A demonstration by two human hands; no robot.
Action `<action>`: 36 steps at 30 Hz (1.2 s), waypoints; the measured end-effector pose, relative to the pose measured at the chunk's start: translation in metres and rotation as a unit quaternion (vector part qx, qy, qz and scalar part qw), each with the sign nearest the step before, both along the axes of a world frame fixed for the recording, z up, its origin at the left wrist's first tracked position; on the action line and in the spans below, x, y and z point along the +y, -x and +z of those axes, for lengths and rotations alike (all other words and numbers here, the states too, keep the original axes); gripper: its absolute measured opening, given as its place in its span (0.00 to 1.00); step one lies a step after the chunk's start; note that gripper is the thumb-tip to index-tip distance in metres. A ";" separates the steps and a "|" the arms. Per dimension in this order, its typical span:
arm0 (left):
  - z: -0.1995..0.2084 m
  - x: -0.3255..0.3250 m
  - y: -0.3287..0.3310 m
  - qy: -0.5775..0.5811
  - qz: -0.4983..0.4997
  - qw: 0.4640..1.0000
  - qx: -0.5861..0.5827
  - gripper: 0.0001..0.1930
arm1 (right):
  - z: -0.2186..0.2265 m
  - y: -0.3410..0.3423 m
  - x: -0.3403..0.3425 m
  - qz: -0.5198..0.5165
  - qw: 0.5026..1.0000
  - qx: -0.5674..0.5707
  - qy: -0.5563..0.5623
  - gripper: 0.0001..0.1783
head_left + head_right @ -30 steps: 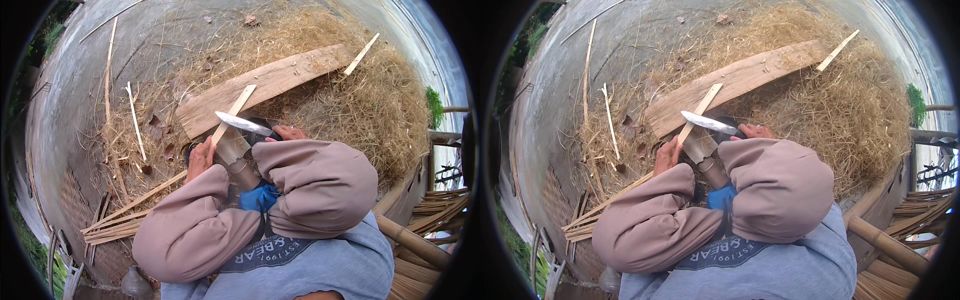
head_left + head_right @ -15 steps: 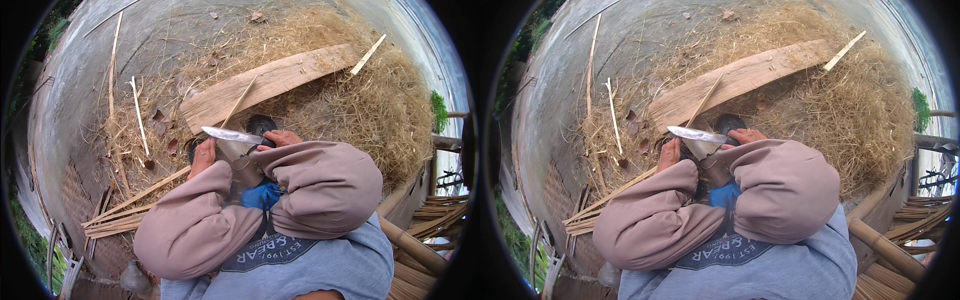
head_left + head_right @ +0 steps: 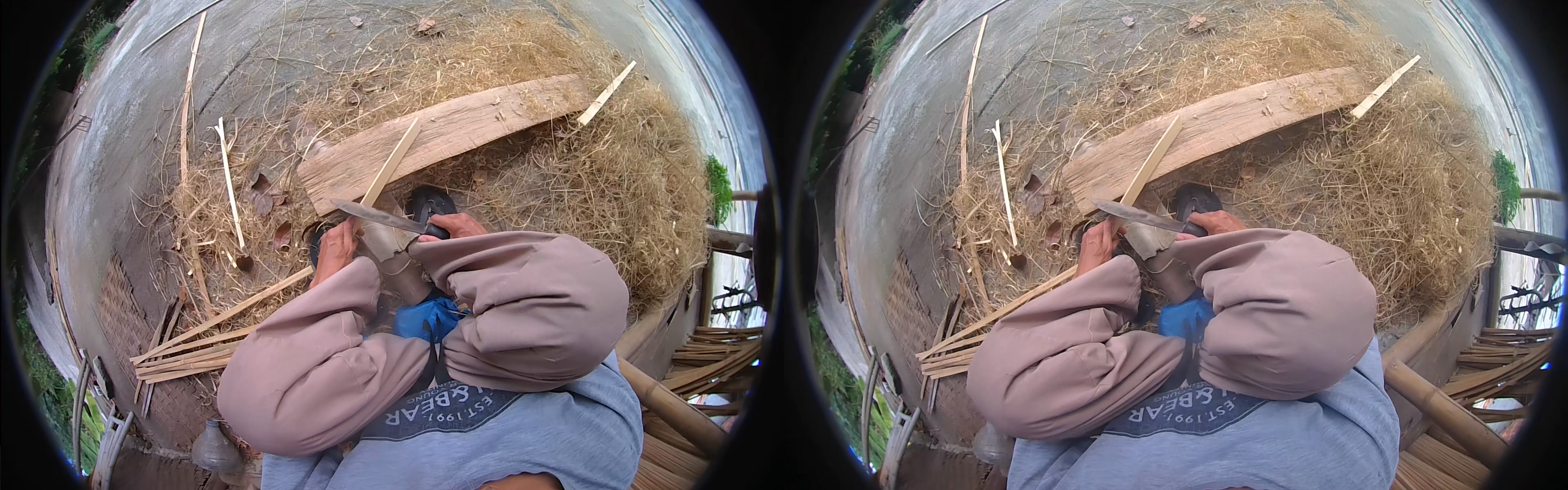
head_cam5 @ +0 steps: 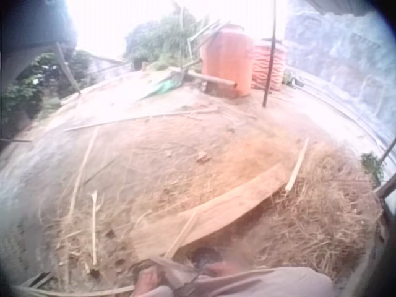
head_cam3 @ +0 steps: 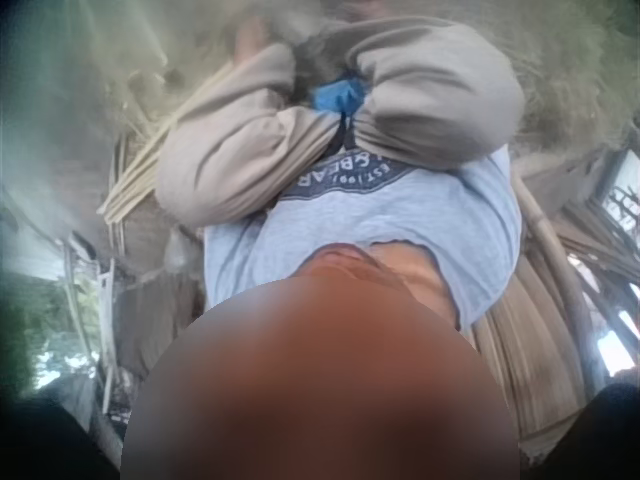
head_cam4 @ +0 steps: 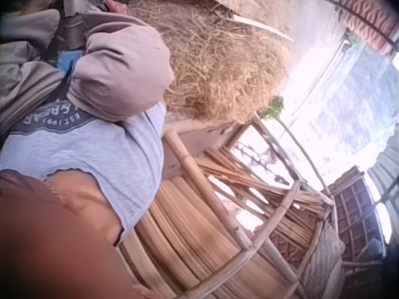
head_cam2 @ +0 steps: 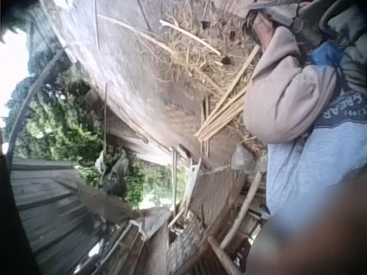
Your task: The person sits on the ground and uses a knife to split thin bamboo strips on a wooden plank. The person repeatedly positions the bamboo and strikes it with the knife to separate it into thinner pieces.
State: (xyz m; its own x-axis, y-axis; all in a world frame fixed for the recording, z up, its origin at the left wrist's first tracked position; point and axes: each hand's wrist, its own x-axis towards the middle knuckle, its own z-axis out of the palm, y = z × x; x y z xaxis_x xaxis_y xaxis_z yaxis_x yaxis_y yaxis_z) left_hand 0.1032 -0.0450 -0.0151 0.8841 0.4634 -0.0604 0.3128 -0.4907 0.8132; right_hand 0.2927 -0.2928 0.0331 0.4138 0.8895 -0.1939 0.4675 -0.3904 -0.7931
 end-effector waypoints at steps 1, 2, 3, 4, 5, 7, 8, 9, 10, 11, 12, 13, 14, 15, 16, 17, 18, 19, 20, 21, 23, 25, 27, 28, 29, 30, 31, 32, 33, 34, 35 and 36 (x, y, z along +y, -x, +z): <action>-0.002 0.002 0.004 -0.005 -0.001 1.000 -0.004 0.28 | -0.004 0.003 0.002 0.007 1.000 -0.029 -0.005 0.25; 0.004 0.001 0.004 0.023 0.001 1.000 0.020 0.28 | -0.005 0.003 0.003 0.013 0.998 -0.061 -0.008 0.25; 0.009 0.001 0.003 0.050 0.002 0.998 0.043 0.28 | -0.006 0.001 0.002 0.009 0.995 -0.095 -0.003 0.26; 0.010 0.001 0.000 0.062 0.011 0.997 0.055 0.29 | -0.006 -0.003 0.002 0.005 0.992 -0.129 0.002 0.26; 0.014 0.003 -0.002 0.073 0.023 0.995 0.066 0.29 | -0.007 -0.006 0.003 0.004 0.987 -0.163 0.007 0.27; 0.018 0.006 -0.010 0.087 0.036 0.993 0.069 0.29 | -0.009 -0.013 0.006 -0.004 0.982 -0.189 0.016 0.26; 0.026 0.007 -0.018 0.089 0.037 0.993 0.061 0.29 | -0.016 -0.019 0.008 -0.007 0.979 -0.202 0.020 0.26; 0.030 0.003 -0.030 0.093 0.024 0.994 0.051 0.29 | -0.033 -0.032 -0.001 -0.029 0.977 -0.212 0.007 0.24; 0.029 0.001 -0.032 0.110 0.024 0.992 0.061 0.29 | -0.039 -0.047 -0.010 -0.062 0.971 -0.231 -0.004 0.24; 0.030 0.000 -0.027 0.125 0.034 0.989 0.072 0.29 | -0.043 -0.061 -0.012 -0.085 0.965 -0.248 -0.021 0.23; 0.028 -0.003 -0.027 0.142 0.030 0.986 0.082 0.29 | -0.041 -0.072 -0.017 -0.121 0.956 -0.267 -0.031 0.23; 0.026 -0.002 -0.025 0.138 0.035 0.986 0.084 0.30 | -0.041 -0.086 -0.016 -0.182 0.959 -0.219 -0.008 0.23; 0.025 -0.002 -0.011 0.138 0.047 0.986 0.086 0.30 | -0.031 -0.097 -0.015 -0.235 0.957 -0.169 0.017 0.24; 0.022 0.000 -0.011 0.136 0.051 0.986 0.084 0.31 | -0.024 -0.112 -0.018 -0.295 0.947 -0.124 0.039 0.24; 0.018 -0.002 -0.013 0.134 0.055 0.986 0.081 0.31 | -0.018 -0.118 -0.026 -0.310 0.940 -0.135 0.034 0.25; 0.020 -0.009 -0.006 0.156 0.053 0.982 0.094 0.32 | -0.014 -0.114 -0.030 -0.323 0.936 -0.138 0.027 0.25; 0.021 -0.007 -0.006 0.151 0.059 0.982 0.099 0.32 | -0.011 -0.109 -0.034 -0.335 0.932 -0.140 0.020 0.25; 0.022 -0.002 -0.006 0.146 0.065 0.982 0.104 0.32 | -0.012 -0.102 -0.030 -0.262 0.956 -0.125 0.042 0.26; 0.026 -0.002 -0.004 0.143 0.070 0.981 0.111 0.33 | -0.007 -0.079 -0.025 -0.187 0.973 -0.130 0.026 0.25; 0.029 -0.001 -0.006 0.142 0.070 0.982 0.101 0.33 | -0.002 -0.057 -0.018 -0.111 0.985 -0.136 0.004 0.25; 0.026 -0.004 -0.012 0.122 0.046 0.988 0.086 0.33 | -0.002 -0.026 -0.022 -0.063 0.979 -0.190 0.039 0.24; 0.028 -0.003 -0.003 0.115 0.050 0.988 0.089 0.33 | -0.017 -0.025 -0.014 -0.108 0.977 -0.180 -0.014 0.25; 0.028 -0.005 -0.012 0.130 0.049 0.986 0.097 0.32 | -0.013 -0.047 -0.009 -0.174 0.971 -0.149 0.065 0.26; 0.029 -0.005 -0.014 0.125 0.052 0.987 0.088 0.32 | -0.012 -0.052 -0.009 -0.206 0.964 -0.133 0.103 0.26; 0.030 -0.004 -0.014 0.120 0.055 0.988 0.078 0.31 | -0.015 -0.044 -0.006 -0.213 0.965 -0.135 0.070 0.27; 0.032 -0.002 -0.014 0.115 0.063 0.989 0.068 0.31 | -0.011 -0.037 -0.007 -0.157 0.972 -0.164 0.058 0.27; 0.023 -0.002 -0.012 0.127 0.070 0.987 0.069 0.31 | -0.007 -0.031 -0.010 -0.100 0.975 -0.194 0.046 0.27; 0.008 0.001 -0.010 0.138 0.070 0.985 0.072 0.30 | -0.002 -0.025 -0.011 -0.049 0.973 -0.221 0.033 0.27; 0.007 -0.003 -0.007 0.152 0.074 0.983 0.077 0.30 | -0.009 -0.034 -0.018 -0.061 0.970 -0.236 0.015 0.28; 0.006 -0.004 -0.002 0.142 0.062 0.985 0.081 0.30 | -0.018 -0.042 -0.020 -0.117 0.970 -0.208 0.051 0.29; 0.018 -0.007 -0.014 0.135 0.048 0.987 0.077 0.30 | -0.023 -0.061 -0.021 -0.175 0.963 -0.187 0.087 0.29; 0.029 -0.005 -0.017 0.123 0.037 0.989 0.078 0.30 | -0.021 -0.067 -0.017 -0.231 0.953 -0.159 0.119 0.30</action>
